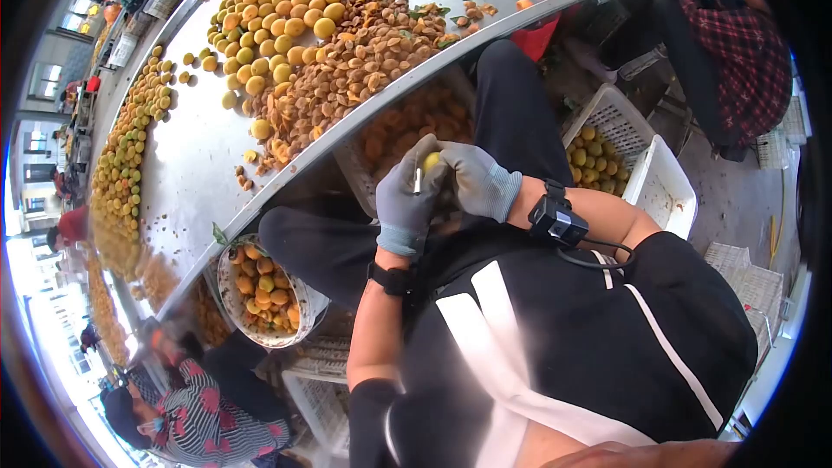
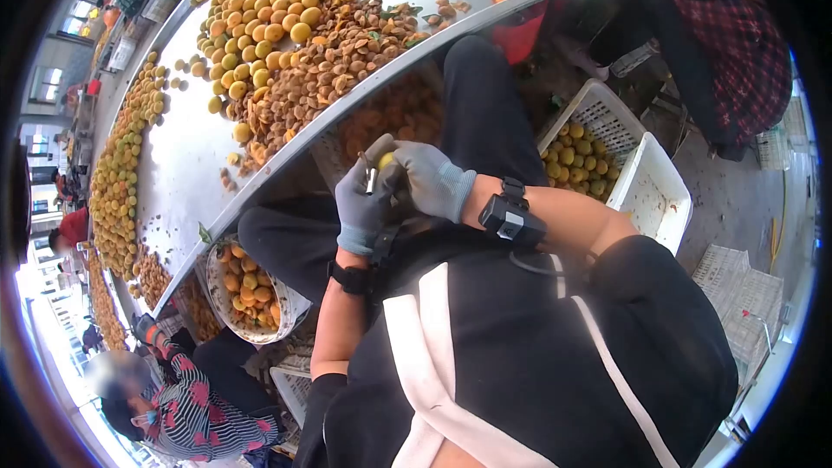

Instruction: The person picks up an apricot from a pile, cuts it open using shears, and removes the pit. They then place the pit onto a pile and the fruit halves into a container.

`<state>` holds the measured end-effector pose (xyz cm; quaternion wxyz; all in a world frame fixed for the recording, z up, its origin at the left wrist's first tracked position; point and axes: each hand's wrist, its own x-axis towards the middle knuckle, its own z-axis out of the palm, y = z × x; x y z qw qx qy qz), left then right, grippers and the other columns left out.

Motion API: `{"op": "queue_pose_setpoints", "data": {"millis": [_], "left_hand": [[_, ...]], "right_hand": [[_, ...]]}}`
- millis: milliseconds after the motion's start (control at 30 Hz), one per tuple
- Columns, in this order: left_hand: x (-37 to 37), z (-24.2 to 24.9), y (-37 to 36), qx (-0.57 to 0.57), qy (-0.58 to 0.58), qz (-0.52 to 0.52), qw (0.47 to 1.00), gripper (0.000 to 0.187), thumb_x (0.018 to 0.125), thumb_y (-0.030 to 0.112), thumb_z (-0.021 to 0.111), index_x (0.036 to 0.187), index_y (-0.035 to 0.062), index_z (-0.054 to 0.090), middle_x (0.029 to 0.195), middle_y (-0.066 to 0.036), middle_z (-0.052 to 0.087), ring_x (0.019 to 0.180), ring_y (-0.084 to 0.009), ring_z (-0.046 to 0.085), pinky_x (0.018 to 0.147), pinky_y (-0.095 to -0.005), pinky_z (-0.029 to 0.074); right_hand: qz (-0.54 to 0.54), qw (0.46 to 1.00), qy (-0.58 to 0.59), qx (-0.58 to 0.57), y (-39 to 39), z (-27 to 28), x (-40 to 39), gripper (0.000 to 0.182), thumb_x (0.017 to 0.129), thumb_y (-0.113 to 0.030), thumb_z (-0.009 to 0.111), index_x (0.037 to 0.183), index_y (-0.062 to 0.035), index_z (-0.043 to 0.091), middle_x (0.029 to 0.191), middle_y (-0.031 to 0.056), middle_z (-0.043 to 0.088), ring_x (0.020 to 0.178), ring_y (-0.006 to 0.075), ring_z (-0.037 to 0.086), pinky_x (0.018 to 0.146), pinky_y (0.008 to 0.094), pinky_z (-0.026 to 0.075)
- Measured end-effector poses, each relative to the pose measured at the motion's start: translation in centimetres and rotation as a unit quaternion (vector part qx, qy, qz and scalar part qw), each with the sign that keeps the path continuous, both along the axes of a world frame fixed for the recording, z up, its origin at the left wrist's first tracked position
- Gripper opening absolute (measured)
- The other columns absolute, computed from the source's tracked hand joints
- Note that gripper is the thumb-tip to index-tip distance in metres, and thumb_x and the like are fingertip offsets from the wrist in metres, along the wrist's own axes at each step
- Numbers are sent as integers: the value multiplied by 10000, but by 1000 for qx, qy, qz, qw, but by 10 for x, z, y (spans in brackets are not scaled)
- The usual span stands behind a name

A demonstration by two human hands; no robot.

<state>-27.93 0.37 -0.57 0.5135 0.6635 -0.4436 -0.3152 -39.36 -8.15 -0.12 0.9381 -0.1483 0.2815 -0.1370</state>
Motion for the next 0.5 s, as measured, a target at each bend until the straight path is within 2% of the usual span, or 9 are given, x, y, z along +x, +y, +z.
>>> {"op": "queue_pose_setpoints", "data": {"millis": [33,67,200,267,300,367,500], "left_hand": [[0,0,0,-7,1,21,1000,413,855,204,694,1245,94,614,1033,-104,689,893,-169,665,803,-270,516],[0,-1,0,-13,2,41,999,424,838,194,710,1241,99,618,1028,-111,688,892,-186,669,804,-275,517],[2,2,1,-62,-51,70,994,439,815,153,733,1232,74,622,1061,-112,681,921,-167,658,823,-278,516],[0,6,4,-85,80,79,990,424,840,110,706,1232,-12,601,1153,-69,643,1003,-138,609,893,-269,485],[1,6,5,-83,80,83,990,424,840,110,706,1232,-12,601,1153,-69,643,1003,-138,609,893,-269,485],[5,5,3,-129,219,107,961,427,838,109,714,1229,-19,598,1153,-82,637,1013,-145,604,896,-266,481],[9,-1,5,-116,289,112,944,454,864,118,689,1279,-9,554,1139,-72,632,949,-119,608,853,-247,493]], "right_hand": [[17,983,-10,-180,-1,3,0,215,903,-34,396,1047,-21,556,934,69,598,835,124,601,745,285,513],[33,935,-20,-354,0,6,0,233,904,-15,384,1062,-18,555,949,68,602,848,118,604,753,268,511],[10,965,-39,-259,4,20,10,272,909,-5,385,1120,-22,555,997,63,611,876,112,611,772,235,503],[7,973,-66,-220,6,21,15,289,922,-24,413,1179,-29,544,1042,68,615,898,113,614,803,228,498],[10,974,-66,-218,8,25,17,289,922,-24,413,1179,-29,544,1042,68,615,898,113,614,803,228,498],[2,986,-143,-89,11,34,20,282,939,-51,425,1196,-38,538,1045,67,616,889,105,615,789,243,511],[17,986,-106,-132,8,20,26,261,960,-104,444,1196,-53,540,1031,55,620,866,93,614,740,251,521]]}}
